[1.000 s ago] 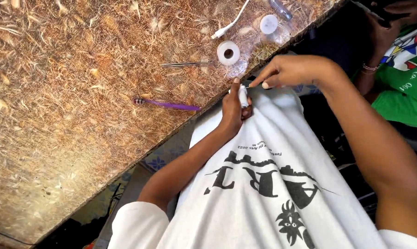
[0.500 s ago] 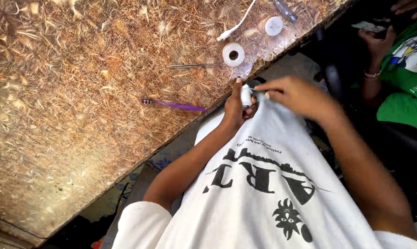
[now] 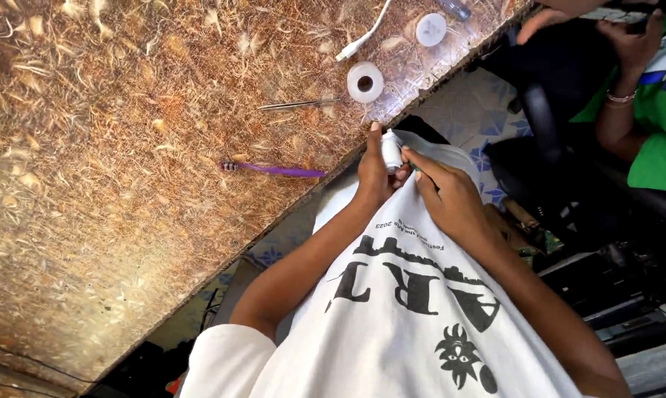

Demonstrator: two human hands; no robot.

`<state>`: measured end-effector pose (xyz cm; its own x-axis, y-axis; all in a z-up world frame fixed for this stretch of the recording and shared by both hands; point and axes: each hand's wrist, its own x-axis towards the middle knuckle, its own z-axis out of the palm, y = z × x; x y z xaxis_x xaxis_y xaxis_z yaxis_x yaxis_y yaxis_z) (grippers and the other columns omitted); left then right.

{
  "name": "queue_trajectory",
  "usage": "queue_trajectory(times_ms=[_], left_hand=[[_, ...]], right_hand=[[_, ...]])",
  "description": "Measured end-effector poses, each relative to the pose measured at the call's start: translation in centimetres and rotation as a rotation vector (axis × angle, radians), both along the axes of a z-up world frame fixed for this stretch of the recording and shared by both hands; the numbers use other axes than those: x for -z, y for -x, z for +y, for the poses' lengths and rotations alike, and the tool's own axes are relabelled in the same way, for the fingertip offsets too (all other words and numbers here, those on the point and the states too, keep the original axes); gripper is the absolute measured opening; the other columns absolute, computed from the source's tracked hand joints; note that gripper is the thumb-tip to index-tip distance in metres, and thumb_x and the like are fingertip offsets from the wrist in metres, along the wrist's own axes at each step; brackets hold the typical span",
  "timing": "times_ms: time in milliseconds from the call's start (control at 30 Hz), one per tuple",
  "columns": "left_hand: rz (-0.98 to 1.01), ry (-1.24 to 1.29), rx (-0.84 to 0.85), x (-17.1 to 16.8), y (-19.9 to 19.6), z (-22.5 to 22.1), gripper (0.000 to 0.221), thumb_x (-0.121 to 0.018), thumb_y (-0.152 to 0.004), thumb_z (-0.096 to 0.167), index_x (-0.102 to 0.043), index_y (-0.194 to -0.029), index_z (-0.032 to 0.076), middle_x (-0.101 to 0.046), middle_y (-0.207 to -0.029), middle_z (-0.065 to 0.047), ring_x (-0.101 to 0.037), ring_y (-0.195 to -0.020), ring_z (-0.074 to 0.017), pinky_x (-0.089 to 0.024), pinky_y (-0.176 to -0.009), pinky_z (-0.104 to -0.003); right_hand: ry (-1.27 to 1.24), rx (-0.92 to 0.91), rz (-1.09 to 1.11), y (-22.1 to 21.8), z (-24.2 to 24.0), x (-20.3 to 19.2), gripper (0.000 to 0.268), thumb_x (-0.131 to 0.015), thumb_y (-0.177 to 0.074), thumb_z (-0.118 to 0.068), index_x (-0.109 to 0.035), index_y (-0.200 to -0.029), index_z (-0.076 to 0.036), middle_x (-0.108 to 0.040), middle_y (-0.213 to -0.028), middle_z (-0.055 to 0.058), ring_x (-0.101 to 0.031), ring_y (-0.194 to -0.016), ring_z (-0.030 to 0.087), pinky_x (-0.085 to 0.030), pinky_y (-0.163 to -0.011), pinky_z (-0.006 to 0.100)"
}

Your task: The person is putting back together a disassembled phone charger, fitting the internal electronics into the white plastic shell.

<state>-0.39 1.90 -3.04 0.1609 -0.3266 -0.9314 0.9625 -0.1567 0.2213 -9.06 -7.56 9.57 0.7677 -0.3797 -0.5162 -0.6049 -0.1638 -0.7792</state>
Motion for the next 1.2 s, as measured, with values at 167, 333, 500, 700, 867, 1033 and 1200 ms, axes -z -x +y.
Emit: queue_trajectory(times_ms=[167, 333, 500, 700, 867, 1033, 1200], left_hand=[[0.022, 0.018, -0.063, -0.7, -0.1, -0.3, 0.081, -0.039, -0.098, 0.072, -0.056, -0.075, -0.004, -0.041, -0.042, -0.017, -0.038, -0.029, -0.0248, -0.03, -0.031, -0.033], [0.041, 0.041, -0.096, 0.0, 0.2, -0.2, 0.084, -0.038, -0.098, 0.074, -0.056, -0.077, -0.005, -0.041, -0.043, -0.017, -0.037, -0.028, -0.0245, -0.029, -0.03, -0.032], [0.02, 0.06, -0.094, 0.0, 0.3, 0.0, 0.08, -0.04, -0.099, 0.071, -0.057, -0.077, -0.005, -0.044, -0.045, -0.016, -0.043, -0.032, -0.0236, -0.034, -0.03, -0.032], [0.044, 0.084, -0.093, 0.7, 0.5, 0.2, 0.085, -0.036, -0.098, 0.076, -0.056, -0.074, -0.004, -0.042, -0.042, -0.017, -0.037, -0.027, -0.0245, -0.032, -0.027, -0.033], [0.032, 0.081, -0.069, 0.0, 0.3, 0.1, 0.082, -0.036, -0.099, 0.073, -0.056, -0.071, -0.002, -0.039, -0.041, -0.015, -0.035, -0.027, -0.0229, -0.03, -0.028, -0.032], [0.035, 0.076, -0.055, -0.4, 0.0, 0.0, 0.081, -0.038, -0.1, 0.071, -0.057, -0.07, -0.002, -0.038, -0.039, -0.015, -0.033, -0.026, -0.0227, -0.029, -0.028, -0.032], [0.038, 0.102, -0.045, -0.9, -0.3, -0.1, 0.082, -0.036, -0.1, 0.071, -0.054, -0.064, 0.0, -0.034, -0.036, -0.013, -0.03, -0.024, -0.0202, -0.025, -0.026, -0.03]], right_hand=[[0.024, 0.017, -0.006, 0.1, 0.5, 0.1, 0.049, -0.044, -0.104, -0.009, -0.057, -0.151, -0.013, -0.067, -0.133, 0.022, -0.06, -0.125, 0.041, -0.052, -0.099, 0.051], [0.025, 0.041, -0.038, -0.1, 0.7, 0.0, 0.048, -0.044, -0.103, -0.007, -0.058, -0.149, -0.008, -0.067, -0.132, 0.025, -0.06, -0.125, 0.044, -0.051, -0.1, 0.052], [0.062, 0.03, -0.031, 0.2, 0.9, 0.6, 0.046, -0.045, -0.105, -0.008, -0.059, -0.149, -0.01, -0.067, -0.132, 0.024, -0.061, -0.124, 0.043, -0.052, -0.099, 0.052], [0.085, 0.0, 0.031, -0.1, 0.5, 0.4, 0.045, -0.047, -0.104, -0.007, -0.064, -0.145, -0.011, -0.071, -0.121, 0.025, -0.065, -0.116, 0.044, -0.055, -0.092, 0.051], [0.052, 0.017, 0.054, -1.5, -0.5, -0.6, 0.041, -0.048, -0.104, -0.005, -0.067, -0.14, -0.007, -0.072, -0.12, 0.025, -0.066, -0.115, 0.044, -0.056, -0.09, 0.049], [0.047, 0.004, 0.1, -2.7, -1.4, -1.3, 0.04, -0.049, -0.104, -0.007, -0.071, -0.137, -0.01, -0.076, -0.108, 0.022, -0.071, -0.101, 0.043, -0.057, -0.079, 0.046], [0.214, -0.127, 0.224, -2.5, -0.4, -1.3, 0.039, -0.047, -0.104, -0.013, -0.071, -0.135, -0.012, -0.075, -0.099, 0.023, -0.072, -0.095, 0.044, -0.057, -0.081, 0.055]])
